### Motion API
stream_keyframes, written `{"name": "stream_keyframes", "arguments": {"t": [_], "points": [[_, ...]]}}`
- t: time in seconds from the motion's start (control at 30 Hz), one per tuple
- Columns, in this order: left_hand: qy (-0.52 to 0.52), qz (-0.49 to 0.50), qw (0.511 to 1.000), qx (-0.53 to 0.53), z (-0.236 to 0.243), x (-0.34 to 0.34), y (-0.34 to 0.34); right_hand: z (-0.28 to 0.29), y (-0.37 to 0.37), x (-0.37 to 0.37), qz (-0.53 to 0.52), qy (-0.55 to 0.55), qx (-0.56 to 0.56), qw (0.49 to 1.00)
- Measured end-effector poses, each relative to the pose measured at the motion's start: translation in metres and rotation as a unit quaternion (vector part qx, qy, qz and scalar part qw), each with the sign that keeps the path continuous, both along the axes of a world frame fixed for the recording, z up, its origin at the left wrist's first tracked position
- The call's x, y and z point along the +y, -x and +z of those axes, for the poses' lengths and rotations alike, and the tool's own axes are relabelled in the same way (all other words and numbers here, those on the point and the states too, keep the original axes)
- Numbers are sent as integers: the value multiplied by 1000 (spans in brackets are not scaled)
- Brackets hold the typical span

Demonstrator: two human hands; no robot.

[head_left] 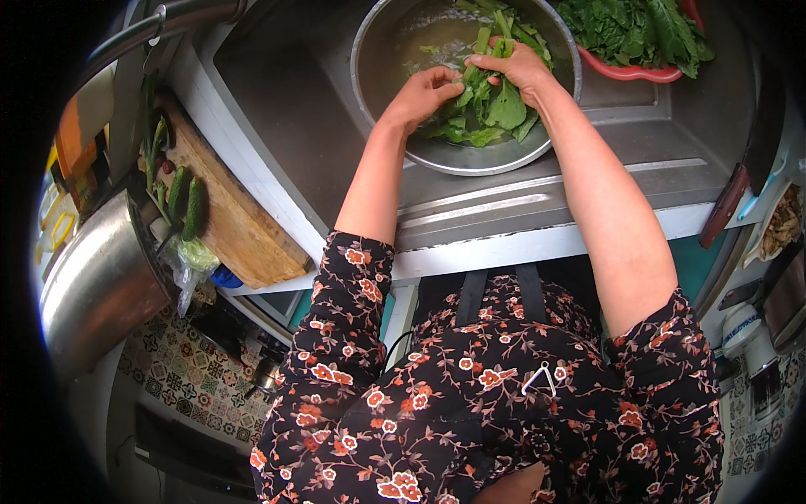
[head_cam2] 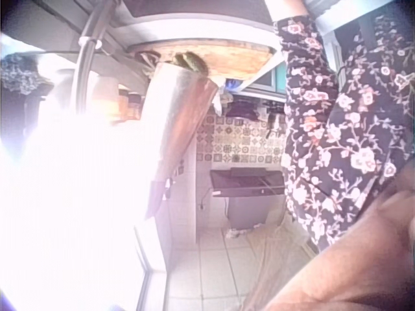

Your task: The person washes leafy green vegetables in a metal bowl filled with water in a kitchen sink. They repeatedly submerge, agitate, and lift the greens, then transfer them to a red colander on the sink's draining board.

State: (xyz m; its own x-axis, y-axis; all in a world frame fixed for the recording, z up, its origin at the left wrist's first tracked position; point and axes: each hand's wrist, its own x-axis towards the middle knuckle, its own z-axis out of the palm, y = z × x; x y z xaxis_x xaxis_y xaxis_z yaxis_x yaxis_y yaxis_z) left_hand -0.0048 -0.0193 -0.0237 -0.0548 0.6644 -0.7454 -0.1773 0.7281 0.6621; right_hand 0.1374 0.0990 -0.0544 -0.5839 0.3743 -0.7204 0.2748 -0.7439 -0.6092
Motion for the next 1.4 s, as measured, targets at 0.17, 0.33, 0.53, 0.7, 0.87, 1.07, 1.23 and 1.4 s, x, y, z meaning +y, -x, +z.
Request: {"name": "stream_keyframes", "arguments": {"t": [0.17,0.33,0.53,0.7,0.87,1.07,1.23,1.4], "points": [[-7,-1,1000,11,-17,8,-8,0,1,-4,13,-73,-11,997],[43,-118,989,76,-8,13,0,8,4,-4,13,-120,-57,991],[30,3,998,-59,4,9,12,-9,-1,1,0,-64,-35,997],[69,-17,997,-9,24,2,8,-7,0,0,-45,-84,-31,995],[-157,-65,871,461,15,-13,-6,-3,1,0,-47,-109,-41,992],[-24,-127,861,492,34,-12,-27,-6,-1,-2,-57,-112,-38,991],[-92,-139,867,470,22,-19,-29,-1,2,0,-61,-90,-41,993],[-135,-5,799,586,26,-14,-33,-2,2,0,-78,-96,-36,992]]}}
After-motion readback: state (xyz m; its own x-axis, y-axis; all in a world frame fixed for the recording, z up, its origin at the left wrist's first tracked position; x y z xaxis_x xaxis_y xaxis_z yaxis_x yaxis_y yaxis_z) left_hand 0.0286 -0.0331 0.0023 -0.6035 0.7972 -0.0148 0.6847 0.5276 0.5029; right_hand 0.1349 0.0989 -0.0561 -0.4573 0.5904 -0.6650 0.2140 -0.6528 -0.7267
